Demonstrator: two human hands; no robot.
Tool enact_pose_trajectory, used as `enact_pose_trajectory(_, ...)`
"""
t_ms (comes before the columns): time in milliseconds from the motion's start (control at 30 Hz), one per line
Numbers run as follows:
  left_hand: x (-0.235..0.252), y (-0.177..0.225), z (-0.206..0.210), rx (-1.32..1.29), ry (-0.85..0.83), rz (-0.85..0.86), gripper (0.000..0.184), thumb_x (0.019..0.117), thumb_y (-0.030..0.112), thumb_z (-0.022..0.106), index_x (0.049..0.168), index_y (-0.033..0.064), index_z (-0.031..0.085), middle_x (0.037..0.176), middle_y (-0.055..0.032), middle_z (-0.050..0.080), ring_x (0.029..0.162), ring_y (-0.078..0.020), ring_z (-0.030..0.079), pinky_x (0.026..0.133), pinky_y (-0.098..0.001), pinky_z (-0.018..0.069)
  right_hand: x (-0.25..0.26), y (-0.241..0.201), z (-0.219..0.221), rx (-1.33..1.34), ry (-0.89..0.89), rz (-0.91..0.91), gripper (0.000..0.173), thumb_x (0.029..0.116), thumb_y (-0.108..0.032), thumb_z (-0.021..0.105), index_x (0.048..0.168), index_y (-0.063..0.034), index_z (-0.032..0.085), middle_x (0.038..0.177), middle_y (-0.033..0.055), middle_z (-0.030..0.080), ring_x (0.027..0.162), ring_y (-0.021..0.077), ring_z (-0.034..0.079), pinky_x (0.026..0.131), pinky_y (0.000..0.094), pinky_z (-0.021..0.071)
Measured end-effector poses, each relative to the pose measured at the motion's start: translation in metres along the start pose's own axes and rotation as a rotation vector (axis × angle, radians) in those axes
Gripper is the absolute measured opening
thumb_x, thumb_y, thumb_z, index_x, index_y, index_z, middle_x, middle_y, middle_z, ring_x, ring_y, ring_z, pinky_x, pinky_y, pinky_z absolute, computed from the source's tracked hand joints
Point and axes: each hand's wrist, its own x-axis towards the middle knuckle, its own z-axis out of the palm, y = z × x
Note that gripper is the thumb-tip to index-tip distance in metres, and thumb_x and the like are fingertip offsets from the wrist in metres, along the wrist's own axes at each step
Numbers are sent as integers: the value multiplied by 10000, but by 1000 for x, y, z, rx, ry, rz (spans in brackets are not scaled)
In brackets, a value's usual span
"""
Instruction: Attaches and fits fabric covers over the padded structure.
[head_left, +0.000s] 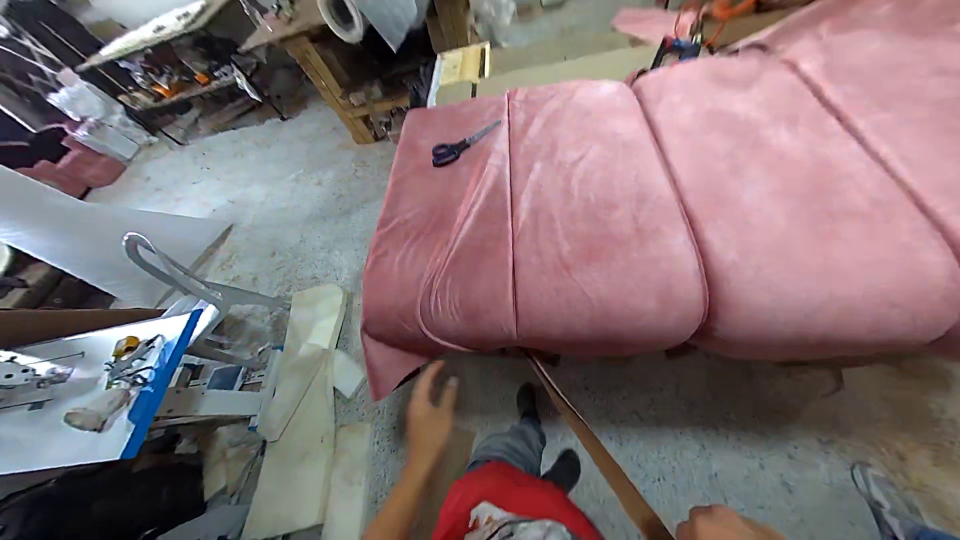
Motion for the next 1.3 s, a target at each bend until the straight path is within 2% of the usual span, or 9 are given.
enact_pose_trajectory(133,96,-4,-108,-189,371,-292,693,1016,516,576,1442,-21,475,1382,-251,573,1248,-362,581,1016,-590,490,82,5,-8,18,540,-7,504,970,-406,680,1372,-103,646,1424,177,591,1396,371,495,1154,563,415)
enact_pose_trajectory(200,145,-18,-135,-279,248,-436,807,981,668,518,1490,43,481,1517,-213,486,1408,-377,449,1104,-662,367,148,-16,-36,-23,832,-101,614,1020,-529,533,1459,-101,569,1563,161,480,1506,335,372,1238,534,315)
enact_pose_trajectory(367,180,-1,-108,-366,-25,-318,555,1109,471,315,1334,66,619,1212,-148,706,1136,-271,677,959,-523,566,274,-69,-91,-229,1092,-1,868,1022,-680,270,1578,-23,385,1658,160,342,1568,334,239,1274,629,104)
enact_pose_trajectory(700,239,-29,-141,-153,-277,-311,208,1051,127,512,1021,-10,665,915,-115,704,827,-203,697,743,-409,599,438,-258,-180,-48,660,-416,603,1104,-412,281,1511,-14,481,1614,159,419,1559,295,271,1297,522,114)
enact_pose_trajectory(767,267,-41,-158,-169,-319,-279,251,1066,173,525,1087,-33,666,1008,-141,732,909,-231,730,811,-426,621,432,-234,-205,207,635,-537,495,1124,-376,335,1514,-137,522,1527,30,551,1437,149,477,1254,435,308)
enact_pose_trajectory(867,330,-69,-175,-186,-315,-182,308,1046,267,598,1208,15,668,1119,-113,741,1003,-228,729,879,-422,614,417,-178,-239,263,1113,-42,348,1053,-312,500,1268,-134,709,1067,64,757,956,209,731,878,465,601)
enact_pose_trajectory(1133,510,-27,-129,-174,-298,-32,328,1043,229,599,1278,3,635,1181,-145,707,1057,-244,704,892,-450,599,541,-117,-387,-215,1132,95,596,955,-183,639,1525,-281,493,1652,97,364,1556,401,220,1194,722,214)
enact_pose_trajectory(1200,560,-24,-115,-172,-349,-17,348,1050,231,588,1300,-9,615,1190,-160,699,1063,-248,697,891,-455,591,572,-116,-401,-193,1102,102,479,1012,-272,585,1489,-257,542,1549,104,500,1506,384,340,1182,776,149)
enact_pose_trajectory(1300,597,-37,-103,-180,-414,-201,433,1077,315,526,1348,-20,565,1246,-176,659,1095,-269,661,892,-477,562,579,-134,-406,-225,1150,108,390,1019,-385,606,1206,-56,700,1237,172,664,1242,361,592,1149,642,346)
